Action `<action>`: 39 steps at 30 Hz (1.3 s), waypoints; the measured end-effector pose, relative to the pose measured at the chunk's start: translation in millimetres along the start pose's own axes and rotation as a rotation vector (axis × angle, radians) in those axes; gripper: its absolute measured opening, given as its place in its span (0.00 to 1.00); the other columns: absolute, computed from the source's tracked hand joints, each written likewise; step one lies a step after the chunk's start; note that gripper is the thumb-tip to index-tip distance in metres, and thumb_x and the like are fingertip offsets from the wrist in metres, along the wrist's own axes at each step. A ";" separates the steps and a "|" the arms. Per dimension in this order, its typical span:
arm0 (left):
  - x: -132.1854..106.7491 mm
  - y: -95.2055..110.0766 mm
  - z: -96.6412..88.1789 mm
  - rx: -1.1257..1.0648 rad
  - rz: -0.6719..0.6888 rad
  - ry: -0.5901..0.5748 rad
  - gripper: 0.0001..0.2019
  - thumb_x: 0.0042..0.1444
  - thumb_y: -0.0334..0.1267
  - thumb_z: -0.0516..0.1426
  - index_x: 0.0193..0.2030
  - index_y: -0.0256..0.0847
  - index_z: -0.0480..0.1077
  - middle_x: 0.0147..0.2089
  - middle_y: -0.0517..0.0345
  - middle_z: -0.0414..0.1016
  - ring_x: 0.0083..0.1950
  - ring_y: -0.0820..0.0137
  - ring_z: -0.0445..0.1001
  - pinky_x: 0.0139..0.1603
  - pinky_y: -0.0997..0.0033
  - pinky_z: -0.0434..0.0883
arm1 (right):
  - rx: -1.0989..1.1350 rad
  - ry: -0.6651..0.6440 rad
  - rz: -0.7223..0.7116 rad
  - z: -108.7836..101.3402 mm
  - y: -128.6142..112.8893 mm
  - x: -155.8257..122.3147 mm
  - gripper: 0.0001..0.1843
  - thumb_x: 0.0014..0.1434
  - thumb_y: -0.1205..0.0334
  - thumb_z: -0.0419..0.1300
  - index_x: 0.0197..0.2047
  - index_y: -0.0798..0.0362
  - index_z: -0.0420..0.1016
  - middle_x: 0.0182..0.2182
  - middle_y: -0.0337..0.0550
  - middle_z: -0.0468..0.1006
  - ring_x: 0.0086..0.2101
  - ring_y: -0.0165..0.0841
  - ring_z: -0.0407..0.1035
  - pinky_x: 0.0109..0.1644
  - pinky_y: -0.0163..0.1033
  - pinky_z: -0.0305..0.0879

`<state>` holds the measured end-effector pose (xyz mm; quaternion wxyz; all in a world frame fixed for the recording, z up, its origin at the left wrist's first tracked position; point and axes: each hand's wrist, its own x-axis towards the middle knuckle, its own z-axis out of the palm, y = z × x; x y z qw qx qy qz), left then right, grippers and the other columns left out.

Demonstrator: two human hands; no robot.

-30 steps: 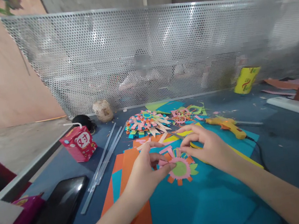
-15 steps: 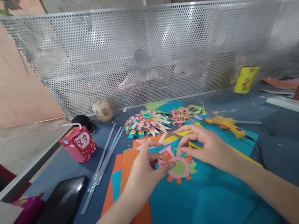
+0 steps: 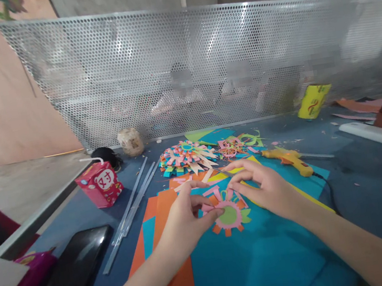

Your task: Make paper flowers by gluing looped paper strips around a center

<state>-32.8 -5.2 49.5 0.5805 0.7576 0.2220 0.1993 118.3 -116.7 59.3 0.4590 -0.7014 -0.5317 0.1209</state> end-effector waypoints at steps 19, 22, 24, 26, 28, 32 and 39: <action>7.6 -3.9 -1.9 -0.343 0.016 0.147 0.25 0.36 0.43 0.66 0.38 0.39 0.59 0.25 0.66 0.69 0.25 0.76 0.71 0.28 0.75 0.67 | 0.029 -0.078 -0.024 9.4 10.0 4.7 0.15 0.56 0.49 0.52 0.40 0.49 0.70 0.35 0.42 0.75 0.38 0.35 0.70 0.39 0.38 0.67; 7.7 -5.1 -1.7 -0.333 0.019 0.118 0.26 0.36 0.44 0.66 0.39 0.40 0.59 0.24 0.67 0.68 0.24 0.76 0.69 0.27 0.75 0.67 | 0.019 -0.136 0.018 12.4 8.5 4.8 0.12 0.54 0.52 0.55 0.36 0.52 0.69 0.26 0.38 0.73 0.29 0.31 0.69 0.31 0.34 0.65; 7.1 -4.6 -2.9 -0.317 0.007 0.101 0.25 0.38 0.47 0.64 0.39 0.39 0.60 0.24 0.67 0.68 0.25 0.75 0.69 0.27 0.75 0.67 | 0.063 -0.168 0.012 12.8 6.6 4.8 0.11 0.55 0.54 0.55 0.34 0.53 0.68 0.25 0.37 0.71 0.27 0.29 0.68 0.30 0.32 0.64; 6.5 -2.8 -5.7 -0.295 -0.007 0.138 0.21 0.44 0.50 0.60 0.39 0.38 0.61 0.27 0.63 0.70 0.29 0.74 0.71 0.30 0.75 0.66 | 0.093 -0.180 -0.014 12.0 5.5 4.5 0.11 0.55 0.54 0.55 0.33 0.53 0.69 0.26 0.37 0.72 0.28 0.29 0.67 0.31 0.32 0.63; 6.1 -0.3 -10.2 -0.267 -0.003 0.195 0.18 0.49 0.50 0.57 0.39 0.38 0.63 0.33 0.57 0.72 0.34 0.73 0.72 0.33 0.75 0.66 | 0.094 -0.209 -0.038 10.7 4.8 3.8 0.12 0.55 0.53 0.54 0.34 0.53 0.70 0.27 0.38 0.72 0.29 0.29 0.67 0.32 0.32 0.63; 6.1 3.4 -17.9 -0.278 0.041 0.128 0.19 0.46 0.46 0.61 0.41 0.38 0.64 0.32 0.57 0.74 0.35 0.71 0.73 0.35 0.73 0.67 | 0.066 -0.297 -0.076 8.0 2.1 1.3 0.12 0.56 0.52 0.54 0.35 0.50 0.72 0.29 0.37 0.73 0.31 0.29 0.67 0.34 0.33 0.64; 7.6 3.2 -19.6 -0.340 -0.003 0.069 0.22 0.39 0.42 0.65 0.40 0.37 0.65 0.27 0.61 0.73 0.29 0.74 0.72 0.30 0.76 0.65 | 0.058 -0.350 -0.088 5.5 -1.3 0.0 0.10 0.55 0.54 0.54 0.36 0.49 0.73 0.30 0.38 0.74 0.32 0.30 0.67 0.34 0.33 0.65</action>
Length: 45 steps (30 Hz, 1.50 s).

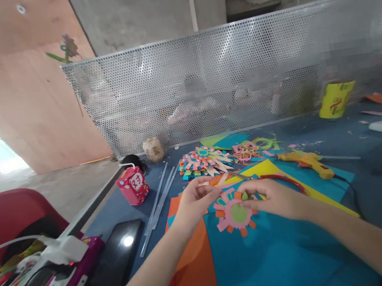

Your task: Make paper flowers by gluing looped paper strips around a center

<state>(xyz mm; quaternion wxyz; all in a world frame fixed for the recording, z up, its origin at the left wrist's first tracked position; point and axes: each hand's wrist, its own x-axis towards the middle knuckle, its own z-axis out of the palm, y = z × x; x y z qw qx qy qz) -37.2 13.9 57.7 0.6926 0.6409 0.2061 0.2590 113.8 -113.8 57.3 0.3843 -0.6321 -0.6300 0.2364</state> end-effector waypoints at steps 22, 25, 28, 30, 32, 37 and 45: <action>3.6 -3.0 -8.8 0.037 -0.140 -0.093 0.26 0.39 0.44 0.65 0.46 0.36 0.65 0.32 0.56 0.73 0.30 0.73 0.71 0.32 0.73 0.64 | -0.090 -0.010 -0.015 -4.5 -0.5 -1.7 0.11 0.57 0.53 0.54 0.35 0.51 0.71 0.32 0.38 0.74 0.33 0.30 0.66 0.37 0.33 0.61; 3.4 -3.3 -8.4 0.038 -0.145 -0.099 0.26 0.39 0.45 0.65 0.45 0.37 0.65 0.32 0.56 0.73 0.31 0.73 0.71 0.33 0.72 0.64 | -0.100 -0.021 -0.014 -4.7 0.7 -1.5 0.12 0.57 0.52 0.54 0.35 0.51 0.71 0.32 0.39 0.74 0.34 0.31 0.66 0.37 0.33 0.61; 2.9 -3.3 -8.1 0.034 -0.154 -0.097 0.23 0.42 0.44 0.64 0.44 0.38 0.66 0.32 0.57 0.73 0.31 0.73 0.71 0.34 0.72 0.65 | -0.100 -0.034 -0.012 -4.9 1.8 -1.3 0.11 0.56 0.52 0.54 0.34 0.51 0.71 0.32 0.39 0.74 0.34 0.31 0.66 0.37 0.33 0.61; 2.5 -3.1 -8.0 0.036 -0.158 -0.079 0.20 0.44 0.45 0.62 0.43 0.39 0.66 0.31 0.58 0.73 0.30 0.74 0.71 0.34 0.72 0.65 | -0.109 -0.031 -0.009 -5.0 2.4 -1.4 0.11 0.56 0.53 0.54 0.35 0.50 0.71 0.32 0.38 0.74 0.34 0.31 0.66 0.37 0.33 0.61; 2.1 -2.5 -7.7 0.048 -0.149 -0.061 0.19 0.46 0.45 0.61 0.43 0.39 0.66 0.32 0.58 0.73 0.31 0.74 0.71 0.34 0.72 0.65 | -0.123 -0.024 -0.009 -4.8 3.2 -1.3 0.11 0.56 0.52 0.54 0.36 0.50 0.71 0.32 0.38 0.75 0.34 0.32 0.66 0.37 0.33 0.61; 1.3 -0.5 -4.2 0.050 -0.112 -0.110 0.24 0.42 0.46 0.63 0.44 0.37 0.66 0.29 0.58 0.75 0.30 0.74 0.71 0.33 0.74 0.64 | -0.128 -0.031 -0.003 -2.9 8.1 -0.4 0.10 0.56 0.54 0.54 0.35 0.50 0.71 0.32 0.38 0.75 0.34 0.32 0.67 0.36 0.34 0.61; 1.5 -0.3 -1.0 -0.008 -0.088 -0.117 0.24 0.37 0.45 0.66 0.39 0.35 0.67 0.24 0.59 0.76 0.28 0.75 0.72 0.30 0.77 0.65 | -0.166 -0.043 -0.008 -2.9 10.6 -0.1 0.09 0.55 0.55 0.55 0.35 0.50 0.72 0.30 0.38 0.74 0.32 0.31 0.66 0.33 0.34 0.60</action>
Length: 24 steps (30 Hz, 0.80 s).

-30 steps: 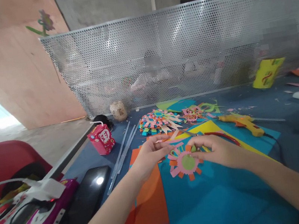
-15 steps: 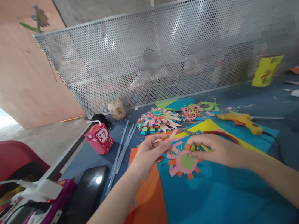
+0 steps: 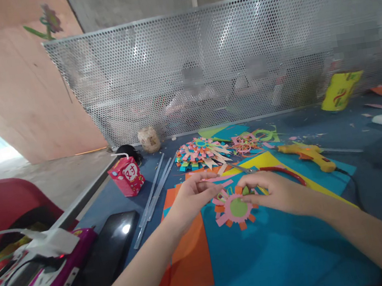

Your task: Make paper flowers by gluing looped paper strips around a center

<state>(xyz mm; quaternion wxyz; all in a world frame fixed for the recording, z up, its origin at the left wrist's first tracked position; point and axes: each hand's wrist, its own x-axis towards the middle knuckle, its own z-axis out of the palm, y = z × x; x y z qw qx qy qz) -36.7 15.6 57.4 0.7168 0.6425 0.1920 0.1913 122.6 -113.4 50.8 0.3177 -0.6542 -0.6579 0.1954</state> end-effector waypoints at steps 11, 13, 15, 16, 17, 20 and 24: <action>0.7 -1.7 -1.3 -0.001 0.024 0.075 0.21 0.37 0.38 0.66 0.39 0.35 0.67 0.24 0.60 0.75 0.27 0.74 0.73 0.29 0.76 0.66 | -0.031 -0.006 0.018 -0.4 -0.5 -0.7 0.10 0.56 0.54 0.54 0.35 0.50 0.71 0.30 0.38 0.74 0.31 0.30 0.65 0.34 0.34 0.59; 1.3 -2.2 -1.6 0.005 0.037 0.107 0.21 0.38 0.38 0.66 0.39 0.35 0.67 0.25 0.60 0.75 0.27 0.74 0.73 0.29 0.76 0.66 | -0.021 -0.014 0.015 -0.5 -0.8 -0.2 0.10 0.56 0.54 0.54 0.35 0.50 0.71 0.29 0.38 0.73 0.31 0.31 0.65 0.34 0.34 0.59; 2.2 -1.9 -2.2 0.011 0.052 0.176 0.19 0.39 0.39 0.65 0.39 0.36 0.67 0.26 0.60 0.74 0.28 0.74 0.72 0.29 0.77 0.65 | 0.007 -0.007 0.020 -0.4 -1.5 0.3 0.11 0.56 0.52 0.54 0.35 0.50 0.71 0.29 0.38 0.73 0.31 0.30 0.65 0.34 0.34 0.60; 2.7 -1.5 -2.7 0.014 0.054 0.217 0.18 0.40 0.40 0.65 0.38 0.37 0.68 0.26 0.60 0.73 0.28 0.75 0.72 0.28 0.78 0.64 | 0.025 0.001 0.028 -0.3 -1.9 0.6 0.12 0.56 0.52 0.54 0.35 0.51 0.71 0.30 0.38 0.73 0.31 0.30 0.65 0.34 0.34 0.60; 3.4 -1.1 -3.5 0.016 0.051 0.260 0.17 0.42 0.41 0.64 0.37 0.37 0.68 0.27 0.60 0.73 0.28 0.76 0.72 0.28 0.79 0.63 | 0.041 0.012 0.039 0.0 -2.3 1.0 0.12 0.56 0.51 0.54 0.35 0.51 0.70 0.29 0.38 0.73 0.31 0.30 0.65 0.34 0.34 0.60; 5.9 -2.3 -6.8 0.006 0.010 0.348 0.15 0.46 0.46 0.60 0.34 0.38 0.67 0.31 0.58 0.74 0.30 0.76 0.72 0.27 0.80 0.62 | 0.079 0.060 0.070 2.0 -3.2 3.3 0.12 0.56 0.52 0.54 0.34 0.52 0.69 0.30 0.38 0.72 0.31 0.30 0.65 0.34 0.33 0.60; 10.0 -11.4 -10.1 -0.013 -0.048 0.289 0.18 0.47 0.52 0.57 0.35 0.38 0.66 0.33 0.55 0.74 0.29 0.74 0.72 0.26 0.77 0.62 | 0.161 0.116 0.118 5.4 -0.4 7.8 0.10 0.56 0.54 0.53 0.34 0.53 0.65 0.28 0.37 0.71 0.29 0.28 0.66 0.30 0.32 0.60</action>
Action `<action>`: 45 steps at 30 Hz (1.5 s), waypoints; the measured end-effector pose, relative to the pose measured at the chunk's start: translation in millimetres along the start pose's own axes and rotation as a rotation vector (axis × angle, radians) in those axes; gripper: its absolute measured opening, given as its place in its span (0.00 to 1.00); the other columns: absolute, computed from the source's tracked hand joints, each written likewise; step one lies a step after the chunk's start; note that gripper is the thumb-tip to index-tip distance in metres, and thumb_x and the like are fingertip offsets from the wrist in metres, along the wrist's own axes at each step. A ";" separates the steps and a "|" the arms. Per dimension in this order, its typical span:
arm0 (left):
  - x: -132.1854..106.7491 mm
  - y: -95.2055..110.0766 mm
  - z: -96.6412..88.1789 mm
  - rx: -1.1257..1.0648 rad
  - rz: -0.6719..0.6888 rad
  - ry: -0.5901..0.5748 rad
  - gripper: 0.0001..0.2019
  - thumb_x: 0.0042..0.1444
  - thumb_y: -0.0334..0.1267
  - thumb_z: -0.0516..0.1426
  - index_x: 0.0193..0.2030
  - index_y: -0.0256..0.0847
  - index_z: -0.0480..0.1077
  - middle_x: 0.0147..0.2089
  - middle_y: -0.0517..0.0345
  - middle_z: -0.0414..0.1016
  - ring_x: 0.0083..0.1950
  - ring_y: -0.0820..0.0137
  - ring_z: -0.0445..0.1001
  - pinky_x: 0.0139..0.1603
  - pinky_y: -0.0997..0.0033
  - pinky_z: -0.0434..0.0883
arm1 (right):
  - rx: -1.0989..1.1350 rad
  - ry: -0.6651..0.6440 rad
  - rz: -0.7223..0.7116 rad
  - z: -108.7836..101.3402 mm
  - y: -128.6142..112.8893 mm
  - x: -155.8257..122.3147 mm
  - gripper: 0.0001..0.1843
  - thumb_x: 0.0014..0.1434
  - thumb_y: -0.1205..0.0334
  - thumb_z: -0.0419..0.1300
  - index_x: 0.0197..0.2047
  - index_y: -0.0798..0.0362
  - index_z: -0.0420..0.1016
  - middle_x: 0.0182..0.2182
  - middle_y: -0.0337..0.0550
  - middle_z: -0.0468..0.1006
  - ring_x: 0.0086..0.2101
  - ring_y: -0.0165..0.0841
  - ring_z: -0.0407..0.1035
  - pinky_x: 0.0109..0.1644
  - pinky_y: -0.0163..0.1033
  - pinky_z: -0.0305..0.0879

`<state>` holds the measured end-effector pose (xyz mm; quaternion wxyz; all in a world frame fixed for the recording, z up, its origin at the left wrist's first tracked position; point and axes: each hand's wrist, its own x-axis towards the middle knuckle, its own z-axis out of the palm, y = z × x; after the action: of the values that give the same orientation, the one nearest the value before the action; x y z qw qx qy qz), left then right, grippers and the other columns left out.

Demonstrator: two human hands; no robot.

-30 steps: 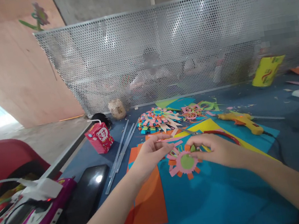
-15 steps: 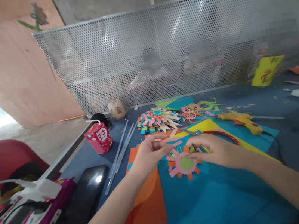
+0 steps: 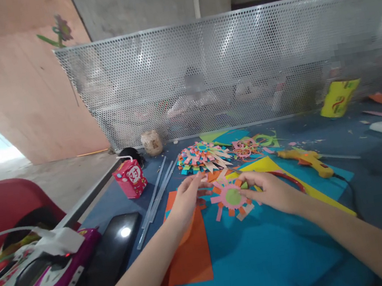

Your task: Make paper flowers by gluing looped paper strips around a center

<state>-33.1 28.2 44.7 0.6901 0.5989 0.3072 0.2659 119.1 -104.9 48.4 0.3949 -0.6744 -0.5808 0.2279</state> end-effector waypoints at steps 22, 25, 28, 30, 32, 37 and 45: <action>-2.7 -7.2 7.1 0.107 0.075 -0.126 0.17 0.40 0.35 0.65 0.36 0.35 0.66 0.24 0.61 0.74 0.28 0.73 0.73 0.30 0.75 0.66 | 0.211 0.076 0.005 -5.5 15.5 7.2 0.15 0.53 0.50 0.57 0.37 0.53 0.66 0.28 0.38 0.74 0.31 0.32 0.70 0.37 0.37 0.65; -2.8 -6.4 8.9 0.136 0.059 -0.118 0.18 0.40 0.37 0.65 0.38 0.36 0.66 0.30 0.55 0.76 0.32 0.71 0.74 0.31 0.74 0.67 | 0.228 0.099 0.021 -6.4 14.4 6.1 0.15 0.50 0.50 0.59 0.36 0.52 0.66 0.26 0.38 0.73 0.30 0.32 0.70 0.37 0.37 0.66; -3.0 -7.7 10.8 0.099 0.077 -0.104 0.20 0.38 0.38 0.66 0.39 0.36 0.66 0.37 0.52 0.76 0.37 0.68 0.75 0.34 0.72 0.68 | 0.235 0.108 0.022 -5.1 14.0 4.8 0.15 0.51 0.50 0.58 0.36 0.52 0.66 0.27 0.38 0.73 0.30 0.32 0.70 0.35 0.37 0.66; -3.5 -9.1 11.7 0.070 0.090 -0.113 0.20 0.38 0.39 0.66 0.38 0.36 0.66 0.33 0.54 0.76 0.35 0.68 0.75 0.35 0.71 0.69 | 0.216 0.093 0.015 -3.9 14.6 4.5 0.14 0.52 0.51 0.57 0.36 0.52 0.67 0.27 0.39 0.74 0.30 0.32 0.70 0.35 0.37 0.67; -4.3 -10.2 12.1 0.061 0.093 -0.142 0.21 0.39 0.40 0.65 0.39 0.36 0.64 0.28 0.58 0.74 0.32 0.69 0.75 0.33 0.71 0.69 | 0.190 0.088 -0.004 -3.9 15.0 4.8 0.12 0.54 0.53 0.56 0.36 0.52 0.67 0.30 0.40 0.74 0.32 0.32 0.70 0.36 0.37 0.67; -9.9 -10.9 14.6 0.118 0.098 -0.216 0.23 0.41 0.39 0.64 0.43 0.37 0.60 0.22 0.64 0.71 0.23 0.73 0.71 0.23 0.75 0.65 | 0.224 0.175 -0.080 -9.9 11.2 4.4 0.12 0.56 0.54 0.53 0.42 0.50 0.67 0.41 0.44 0.74 0.44 0.33 0.68 0.48 0.38 0.63; -20.5 -10.6 21.8 0.229 0.113 -0.289 0.22 0.42 0.35 0.63 0.45 0.38 0.61 0.24 0.63 0.71 0.27 0.71 0.73 0.31 0.71 0.68 | 0.128 0.152 -0.084 -7.8 5.0 -0.2 0.07 0.53 0.57 0.56 0.35 0.50 0.69 0.35 0.42 0.76 0.38 0.33 0.70 0.43 0.40 0.66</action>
<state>-30.7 -2.8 38.5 0.6383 0.7218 0.1991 0.1789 128.0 -107.3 49.0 0.4891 -0.6381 -0.5614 0.1959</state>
